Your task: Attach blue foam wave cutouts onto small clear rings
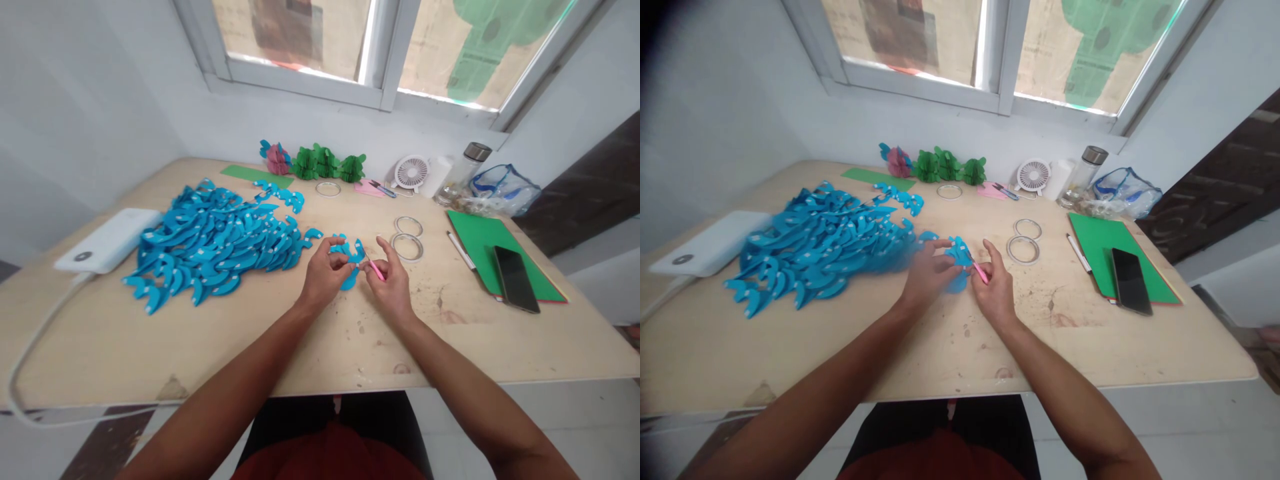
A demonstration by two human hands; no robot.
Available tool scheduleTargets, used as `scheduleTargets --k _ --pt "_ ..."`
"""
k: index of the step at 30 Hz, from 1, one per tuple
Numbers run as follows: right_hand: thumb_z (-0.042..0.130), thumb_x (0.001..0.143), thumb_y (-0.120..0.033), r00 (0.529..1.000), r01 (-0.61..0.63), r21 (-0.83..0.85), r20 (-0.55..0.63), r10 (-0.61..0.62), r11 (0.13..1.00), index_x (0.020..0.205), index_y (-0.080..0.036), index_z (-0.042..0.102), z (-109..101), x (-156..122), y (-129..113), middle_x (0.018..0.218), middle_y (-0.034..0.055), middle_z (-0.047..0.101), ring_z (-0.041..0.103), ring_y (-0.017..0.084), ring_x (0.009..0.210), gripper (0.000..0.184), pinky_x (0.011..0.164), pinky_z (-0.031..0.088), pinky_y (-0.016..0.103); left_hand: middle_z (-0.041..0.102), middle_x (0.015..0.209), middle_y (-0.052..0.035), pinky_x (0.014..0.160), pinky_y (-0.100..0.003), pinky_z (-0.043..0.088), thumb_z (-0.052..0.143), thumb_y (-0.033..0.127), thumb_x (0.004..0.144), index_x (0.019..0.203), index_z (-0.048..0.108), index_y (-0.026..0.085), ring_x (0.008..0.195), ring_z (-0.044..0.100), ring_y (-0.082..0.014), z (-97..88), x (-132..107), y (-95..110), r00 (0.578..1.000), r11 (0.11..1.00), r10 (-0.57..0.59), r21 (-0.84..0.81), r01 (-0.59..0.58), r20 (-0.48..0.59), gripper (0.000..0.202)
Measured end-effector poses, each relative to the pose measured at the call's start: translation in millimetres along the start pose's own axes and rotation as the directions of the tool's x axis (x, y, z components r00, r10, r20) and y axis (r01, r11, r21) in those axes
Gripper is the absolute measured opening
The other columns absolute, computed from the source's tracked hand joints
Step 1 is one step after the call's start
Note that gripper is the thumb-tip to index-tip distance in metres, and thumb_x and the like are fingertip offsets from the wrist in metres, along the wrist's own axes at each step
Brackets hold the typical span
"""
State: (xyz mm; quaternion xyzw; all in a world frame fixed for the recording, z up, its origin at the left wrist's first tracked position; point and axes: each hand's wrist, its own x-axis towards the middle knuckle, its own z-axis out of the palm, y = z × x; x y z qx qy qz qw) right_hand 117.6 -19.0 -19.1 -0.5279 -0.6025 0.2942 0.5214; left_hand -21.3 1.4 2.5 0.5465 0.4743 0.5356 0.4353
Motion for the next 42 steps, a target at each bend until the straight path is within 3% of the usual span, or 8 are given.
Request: scheduleTargets --k 13,35,42 --pt "0.055 0.078 -0.018 1.0 0.02 0.01 -0.022 -0.02 1.0 0.134 -0.023 0.04 -0.5 0.8 1.4 0.08 0.002 0.07 0.065 0.017 0.073 0.058 0.068 0.049 0.031 0.054 0.057 0.006 0.049 -0.02 0.04 0.065 0.014 0.061 0.083 0.052 0.019 0.049 0.049 -0.0082 -0.8 0.2 -1.5 0.999 0.999 0.024 0.039 -0.025 0.026 0.026" --pt "0.059 0.076 -0.021 1.0 0.005 -0.017 -0.01 -0.005 1.0 0.134 -0.023 0.041 -0.1 -0.3 -1.7 0.081 0.002 0.067 0.063 0.017 0.071 0.061 0.066 0.05 0.03 0.057 0.055 0.007 0.05 -0.02 0.041 0.064 0.012 0.059 0.092 0.052 0.019 0.05 0.053 -0.0094 2.1 -0.2 -1.5 1.0 0.999 -0.006 0.041 0.006 0.012 0.036" --pt "0.058 0.075 -0.019 1.0 -0.01 -0.03 -0.025 0.009 1.0 0.133 -0.023 0.041 0.5 -0.1 -1.3 0.081 0.0016 0.066 0.062 0.016 0.068 0.061 0.064 0.05 0.03 0.055 0.053 0.0087 0.047 -0.018 0.039 0.067 0.016 0.057 0.098 0.051 0.018 0.047 0.052 -0.0087 2.8 -1.4 -0.6 0.997 0.997 -0.071 0.014 0.071 0.036 0.044"
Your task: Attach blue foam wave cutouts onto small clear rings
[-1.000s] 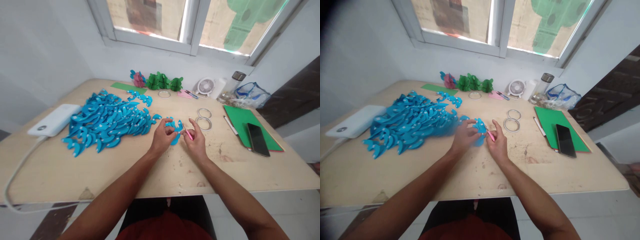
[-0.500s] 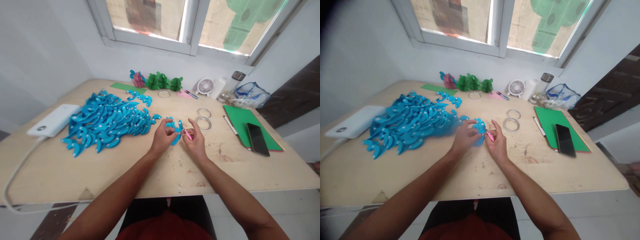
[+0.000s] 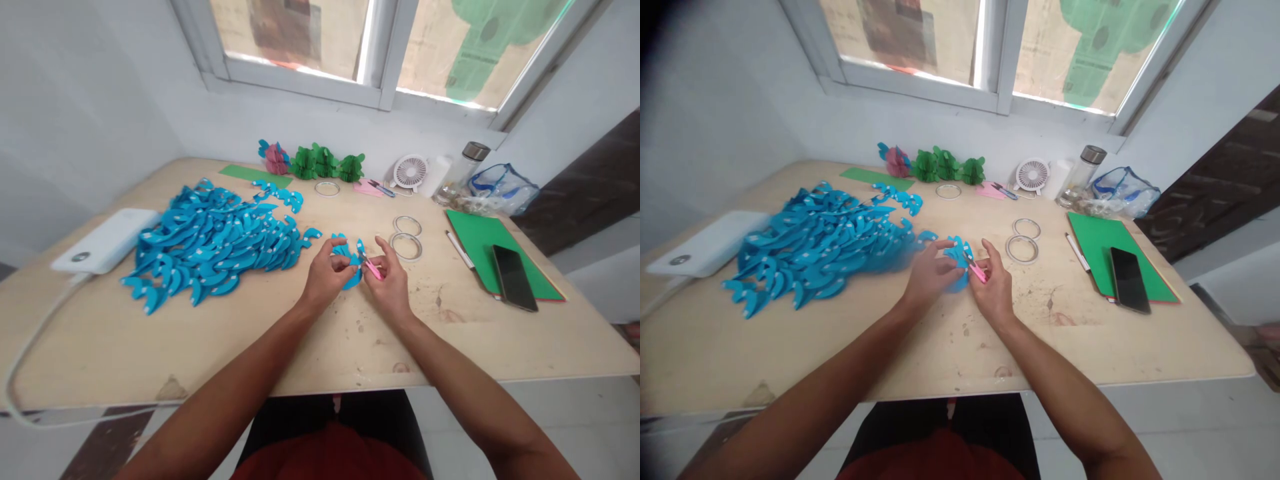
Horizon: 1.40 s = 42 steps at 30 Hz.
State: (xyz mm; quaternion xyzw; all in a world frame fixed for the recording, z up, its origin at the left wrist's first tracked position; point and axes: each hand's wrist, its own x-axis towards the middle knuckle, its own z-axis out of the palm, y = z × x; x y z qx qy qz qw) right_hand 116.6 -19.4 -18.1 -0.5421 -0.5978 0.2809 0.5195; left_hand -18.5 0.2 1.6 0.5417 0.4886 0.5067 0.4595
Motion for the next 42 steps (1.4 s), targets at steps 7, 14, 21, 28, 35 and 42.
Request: scheduleTargets --k 7,14,21,28,35,42 --pt "0.057 0.075 -0.018 1.0 0.004 0.011 -0.025 -0.004 1.0 0.134 -0.023 0.041 -0.7 -0.5 -2.3 0.074 -0.0008 0.063 0.057 0.013 0.06 0.061 0.058 0.047 0.027 0.056 0.053 0.0075 0.048 -0.019 0.04 0.066 0.017 0.057 0.096 0.053 0.017 0.049 0.053 -0.009 -0.7 0.8 0.0 0.999 0.998 -0.041 -0.044 0.04 -0.03 0.041" --pt "0.058 0.075 -0.021 1.0 -0.024 0.07 0.004 0.024 0.997 0.133 -0.022 0.041 0.9 0.4 0.4 0.075 0.0001 0.064 0.059 0.014 0.064 0.061 0.06 0.048 0.027 0.06 0.058 0.0049 0.049 -0.02 0.043 0.067 0.016 0.057 0.094 0.054 0.017 0.051 0.056 -0.0102 1.1 0.0 -0.7 0.999 0.997 -0.024 -0.075 0.021 -0.047 0.039" --pt "0.06 0.074 -0.024 0.999 -0.043 0.076 -0.015 0.044 0.996 0.132 -0.02 0.042 0.6 2.8 1.9 0.073 -0.0002 0.065 0.058 0.014 0.062 0.061 0.06 0.047 0.027 0.059 0.057 0.0056 0.048 -0.019 0.042 0.069 0.02 0.057 0.1 0.055 0.017 0.052 0.057 -0.0105 1.3 -1.7 -0.8 0.999 0.997 -0.047 -0.067 0.046 -0.022 0.045" --pt "0.06 0.074 -0.024 0.998 -0.051 0.101 -0.017 0.053 0.994 0.13 -0.019 0.043 0.4 2.2 0.2 0.074 0.0004 0.065 0.057 0.014 0.061 0.058 0.06 0.045 0.027 0.06 0.061 0.006 0.054 -0.02 0.045 0.069 0.019 0.057 0.103 0.052 0.018 0.056 0.059 -0.01 2.6 -1.1 -6.0 1.0 0.994 -0.026 -0.108 0.028 0.012 0.049" --pt "0.059 0.074 -0.024 0.999 -0.049 0.109 -0.01 0.05 0.993 0.129 -0.019 0.044 1.5 2.0 1.2 0.07 -0.001 0.063 0.055 0.013 0.059 0.057 0.059 0.045 0.027 0.058 0.056 0.0066 0.05 -0.019 0.044 0.067 0.015 0.057 0.097 0.052 0.017 0.051 0.056 -0.0096 2.2 -0.6 -0.6 0.999 0.999 -0.001 -0.042 0.0 -0.032 0.044" --pt "0.059 0.074 -0.024 0.999 -0.036 0.094 -0.017 0.038 0.995 0.129 -0.019 0.045 1.1 1.2 -0.1 0.07 -0.0007 0.063 0.055 0.013 0.06 0.056 0.059 0.045 0.027 0.059 0.058 0.0066 0.053 -0.02 0.045 0.066 0.017 0.057 0.099 0.051 0.019 0.055 0.059 -0.0109 2.6 -1.2 -1.6 1.0 0.998 -0.013 -0.059 0.012 -0.017 0.045"
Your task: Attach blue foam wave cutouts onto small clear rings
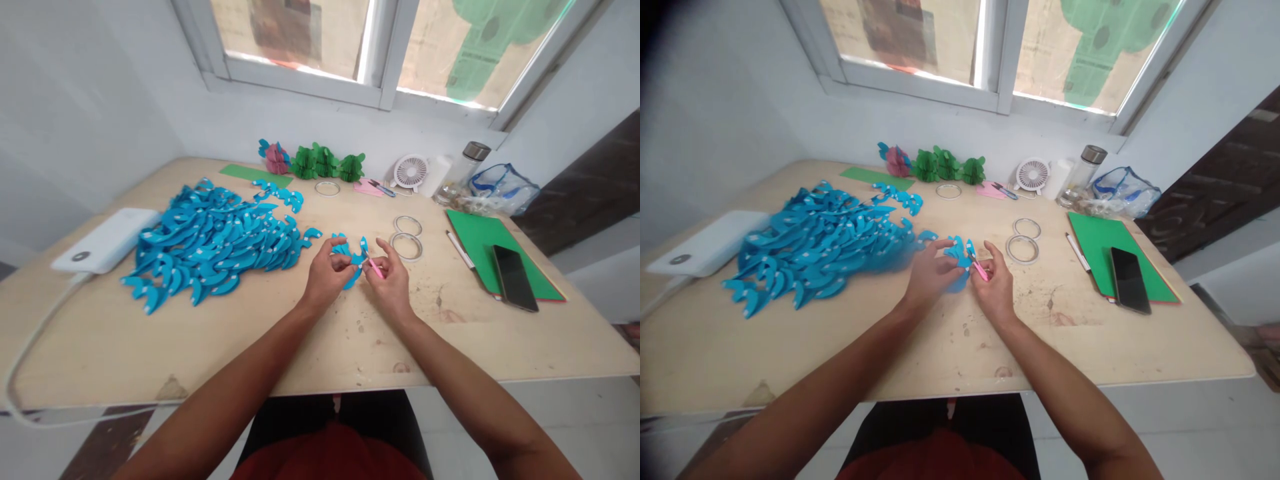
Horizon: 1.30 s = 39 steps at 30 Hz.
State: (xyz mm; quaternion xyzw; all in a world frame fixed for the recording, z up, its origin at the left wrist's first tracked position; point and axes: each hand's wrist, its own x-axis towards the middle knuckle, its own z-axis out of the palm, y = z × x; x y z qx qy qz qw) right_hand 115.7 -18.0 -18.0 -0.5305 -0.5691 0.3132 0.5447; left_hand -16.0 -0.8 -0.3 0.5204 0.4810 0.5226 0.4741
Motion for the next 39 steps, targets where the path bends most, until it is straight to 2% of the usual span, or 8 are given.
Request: scheduleTargets --k 8,19,28,39 --pt "0.059 0.074 -0.024 1.0 -0.02 0.013 -0.007 0.02 1.0 0.127 -0.018 0.045 0.0 0.7 -1.1 0.069 -0.0013 0.063 0.055 0.013 0.058 0.055 0.059 0.045 0.027 0.06 0.063 0.0058 0.055 -0.02 0.046 0.067 0.018 0.059 0.106 0.049 0.019 0.058 0.06 -0.0108 1.4 -1.7 -4.3 0.999 0.999 0.013 -0.047 -0.011 0.033 0.05" --pt "0.06 0.074 -0.027 0.999 -0.033 0.051 -0.015 0.033 0.998 0.124 -0.018 0.047 1.5 1.3 2.8 0.068 -0.0014 0.063 0.055 0.013 0.057 0.052 0.058 0.045 0.026 0.059 0.062 0.007 0.053 -0.019 0.043 0.065 0.019 0.06 0.106 0.049 0.02 0.058 0.059 -0.0102 2.5 -2.6 -7.6 0.999 0.999 0.047 0.019 -0.047 0.01 0.049" --pt "0.06 0.073 -0.024 0.999 -0.044 0.066 0.018 0.043 0.997 0.126 -0.017 0.046 1.5 0.8 3.2 0.071 -0.0006 0.065 0.058 0.014 0.06 0.056 0.06 0.047 0.027 0.059 0.06 0.0075 0.053 -0.02 0.042 0.065 0.018 0.061 0.101 0.049 0.02 0.054 0.057 -0.0101 1.7 -2.2 -5.9 0.998 0.998 0.056 0.03 -0.056 -0.004 0.044" --pt "0.059 0.074 -0.023 1.0 -0.002 0.021 0.028 0.001 1.0 0.127 -0.019 0.047 0.7 -0.2 3.4 0.077 0.0017 0.067 0.062 0.016 0.069 0.054 0.068 0.049 0.03 0.057 0.056 0.007 0.05 -0.021 0.042 0.062 0.008 0.061 0.089 0.051 0.021 0.049 0.054 -0.01 1.0 -1.4 2.8 0.997 0.996 0.063 0.067 -0.06 -0.038 0.034"
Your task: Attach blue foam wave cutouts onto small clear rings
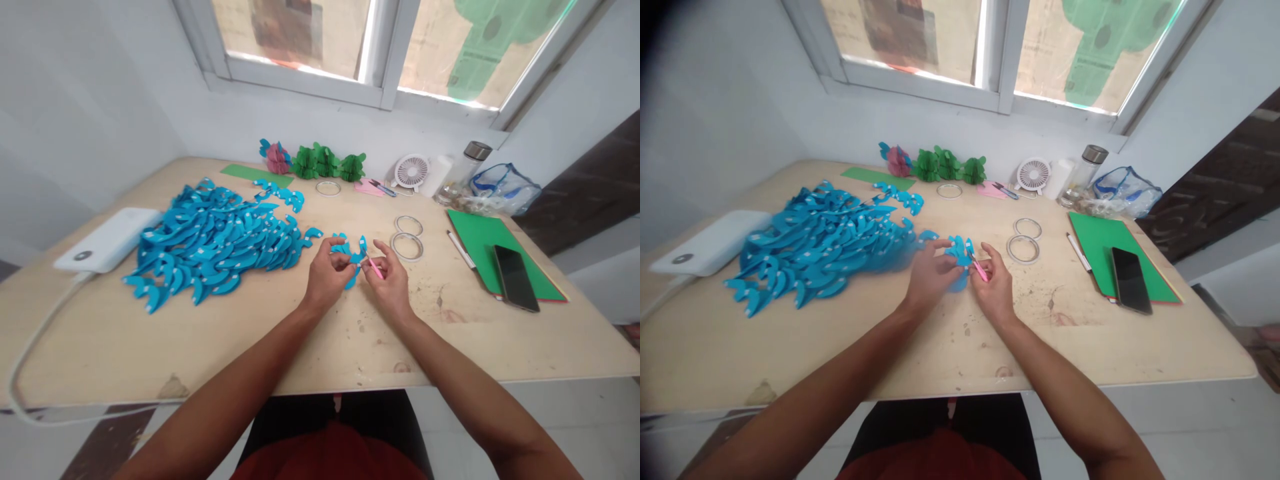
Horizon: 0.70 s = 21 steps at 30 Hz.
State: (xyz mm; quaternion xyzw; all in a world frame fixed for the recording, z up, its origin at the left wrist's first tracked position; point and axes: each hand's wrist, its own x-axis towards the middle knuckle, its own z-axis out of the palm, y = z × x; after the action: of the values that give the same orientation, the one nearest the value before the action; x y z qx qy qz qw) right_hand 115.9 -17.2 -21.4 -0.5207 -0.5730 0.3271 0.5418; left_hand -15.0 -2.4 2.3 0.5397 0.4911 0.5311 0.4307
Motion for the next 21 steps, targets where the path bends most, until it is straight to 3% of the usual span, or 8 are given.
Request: scheduleTargets --k 7,21 --pt "0.059 0.074 -0.023 1.0 0.009 -0.013 -0.003 -0.009 1.0 0.128 -0.019 0.046 0.5 -0.6 -0.5 0.077 0.0016 0.066 0.062 0.017 0.07 0.056 0.068 0.049 0.03 0.059 0.059 0.007 0.056 -0.021 0.046 0.064 0.008 0.058 0.092 0.05 0.02 0.056 0.059 -0.011 0.8 0.1 -3.3 1.0 1.0 0.001 -0.024 -0.002 -0.027 0.039" --pt "0.06 0.073 -0.023 0.999 -0.031 0.042 -0.01 0.032 0.999 0.127 -0.018 0.046 1.3 0.0 -2.0 0.073 0.0001 0.064 0.057 0.014 0.062 0.056 0.063 0.046 0.028 0.061 0.06 0.0068 0.051 -0.019 0.043 0.065 0.015 0.059 0.1 0.048 0.019 0.052 0.058 -0.0097 2.3 0.2 -10.0 0.998 0.993 -0.039 -0.11 0.043 0.044 0.044"
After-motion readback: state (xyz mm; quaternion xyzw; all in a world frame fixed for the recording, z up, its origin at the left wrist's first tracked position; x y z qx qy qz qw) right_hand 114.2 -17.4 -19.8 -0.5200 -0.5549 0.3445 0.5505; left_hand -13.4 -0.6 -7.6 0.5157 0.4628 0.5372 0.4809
